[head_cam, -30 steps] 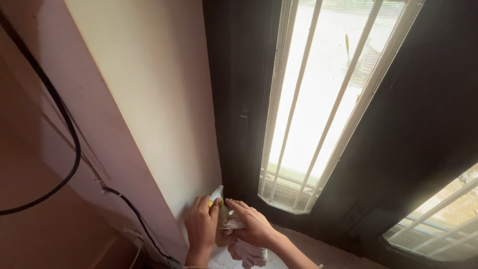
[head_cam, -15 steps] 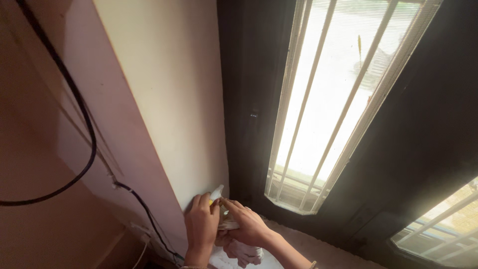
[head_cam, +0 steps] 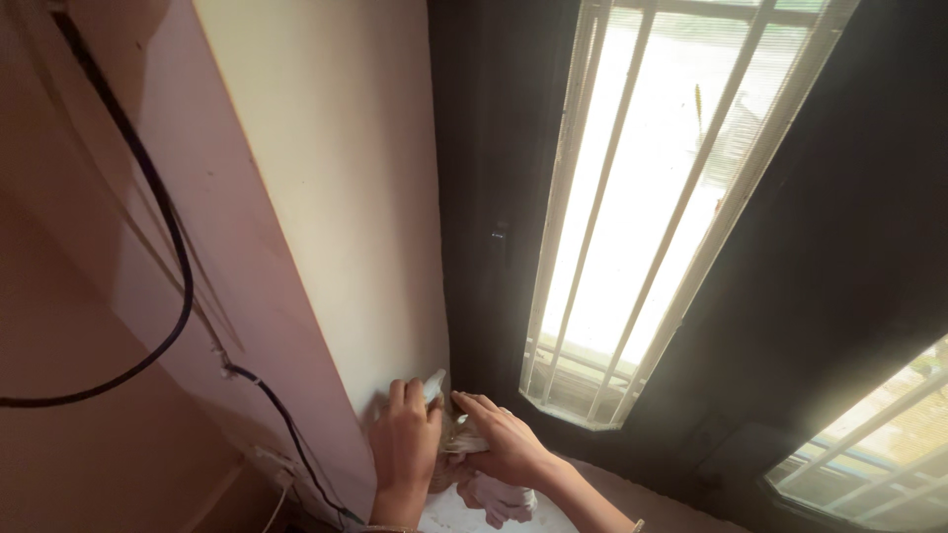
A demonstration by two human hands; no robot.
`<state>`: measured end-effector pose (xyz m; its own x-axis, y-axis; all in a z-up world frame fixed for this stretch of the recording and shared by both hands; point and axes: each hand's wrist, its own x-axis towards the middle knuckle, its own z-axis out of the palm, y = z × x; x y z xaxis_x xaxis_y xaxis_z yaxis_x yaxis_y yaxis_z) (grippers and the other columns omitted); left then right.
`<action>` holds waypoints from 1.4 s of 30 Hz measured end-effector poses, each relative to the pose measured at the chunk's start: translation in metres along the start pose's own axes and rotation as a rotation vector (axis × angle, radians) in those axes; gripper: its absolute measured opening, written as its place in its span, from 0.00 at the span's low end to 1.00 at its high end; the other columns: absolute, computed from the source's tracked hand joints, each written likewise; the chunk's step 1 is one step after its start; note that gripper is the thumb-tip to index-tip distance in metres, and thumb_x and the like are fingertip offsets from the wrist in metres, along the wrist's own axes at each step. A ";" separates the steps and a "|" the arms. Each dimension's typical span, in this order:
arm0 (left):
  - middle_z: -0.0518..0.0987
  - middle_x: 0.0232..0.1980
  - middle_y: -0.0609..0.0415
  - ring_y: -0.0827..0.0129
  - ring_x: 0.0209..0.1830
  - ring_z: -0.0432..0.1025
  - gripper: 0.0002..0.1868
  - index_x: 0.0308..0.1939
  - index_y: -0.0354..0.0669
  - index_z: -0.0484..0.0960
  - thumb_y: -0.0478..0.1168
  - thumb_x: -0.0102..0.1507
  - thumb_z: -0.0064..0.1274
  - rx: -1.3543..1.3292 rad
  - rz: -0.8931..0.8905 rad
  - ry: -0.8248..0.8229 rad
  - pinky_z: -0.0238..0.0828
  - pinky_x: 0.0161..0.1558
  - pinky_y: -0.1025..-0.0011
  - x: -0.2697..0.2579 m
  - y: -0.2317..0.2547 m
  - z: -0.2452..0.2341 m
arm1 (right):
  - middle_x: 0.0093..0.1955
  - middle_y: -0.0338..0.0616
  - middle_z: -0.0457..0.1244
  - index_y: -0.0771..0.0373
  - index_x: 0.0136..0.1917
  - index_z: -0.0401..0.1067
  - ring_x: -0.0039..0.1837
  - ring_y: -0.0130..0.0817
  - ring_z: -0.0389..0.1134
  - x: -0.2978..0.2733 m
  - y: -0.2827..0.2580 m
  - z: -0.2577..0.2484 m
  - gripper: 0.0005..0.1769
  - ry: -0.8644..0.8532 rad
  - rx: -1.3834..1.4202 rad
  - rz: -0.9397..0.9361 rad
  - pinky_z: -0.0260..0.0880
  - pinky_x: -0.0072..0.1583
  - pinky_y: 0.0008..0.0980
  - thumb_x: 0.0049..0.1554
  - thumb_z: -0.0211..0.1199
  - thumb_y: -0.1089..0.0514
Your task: The person wipes the glass panes and frame of a door using a cloth and a spray bottle.
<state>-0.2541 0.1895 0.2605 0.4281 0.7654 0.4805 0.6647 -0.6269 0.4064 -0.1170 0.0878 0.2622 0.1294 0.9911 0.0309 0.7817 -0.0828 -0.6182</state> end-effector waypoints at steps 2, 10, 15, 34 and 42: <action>0.77 0.43 0.49 0.53 0.36 0.78 0.14 0.40 0.40 0.79 0.45 0.58 0.62 -0.005 -0.026 -0.018 0.76 0.34 0.59 0.000 0.001 0.003 | 0.78 0.51 0.53 0.62 0.80 0.50 0.76 0.52 0.56 -0.004 0.001 -0.004 0.55 0.001 0.001 -0.003 0.58 0.73 0.42 0.44 0.74 0.59; 0.78 0.41 0.50 0.54 0.36 0.79 0.12 0.37 0.42 0.79 0.44 0.58 0.62 0.018 0.012 0.007 0.77 0.35 0.59 -0.003 -0.002 0.010 | 0.78 0.51 0.53 0.62 0.80 0.51 0.76 0.52 0.56 -0.008 0.001 -0.004 0.54 0.018 0.002 -0.024 0.57 0.73 0.41 0.44 0.72 0.62; 0.78 0.42 0.50 0.56 0.35 0.79 0.13 0.38 0.42 0.78 0.45 0.58 0.62 0.032 0.002 0.004 0.77 0.34 0.61 -0.005 0.000 0.005 | 0.78 0.50 0.53 0.62 0.80 0.50 0.76 0.51 0.56 -0.009 -0.007 -0.007 0.55 0.008 -0.006 -0.023 0.57 0.73 0.41 0.44 0.72 0.61; 0.78 0.55 0.44 0.53 0.50 0.78 0.19 0.60 0.36 0.76 0.36 0.64 0.52 -0.223 0.330 0.293 0.78 0.46 0.63 0.028 0.099 -0.030 | 0.69 0.50 0.56 0.59 0.68 0.62 0.65 0.50 0.66 -0.017 -0.059 -0.140 0.38 0.478 0.097 0.177 0.75 0.61 0.42 0.47 0.73 0.63; 0.70 0.69 0.45 0.53 0.64 0.70 0.35 0.77 0.40 0.61 0.36 0.66 0.52 -0.630 0.496 0.191 0.70 0.61 0.57 0.102 0.243 -0.052 | 0.66 0.56 0.52 0.62 0.65 0.65 0.68 0.56 0.61 -0.049 -0.068 -0.306 0.35 1.189 -0.464 -0.391 0.73 0.57 0.45 0.46 0.77 0.63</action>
<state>-0.0804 0.1074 0.4486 0.4326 0.3756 0.8196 -0.0668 -0.8933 0.4446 0.0096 0.0127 0.5429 0.1147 0.2844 0.9518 0.9923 -0.0788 -0.0960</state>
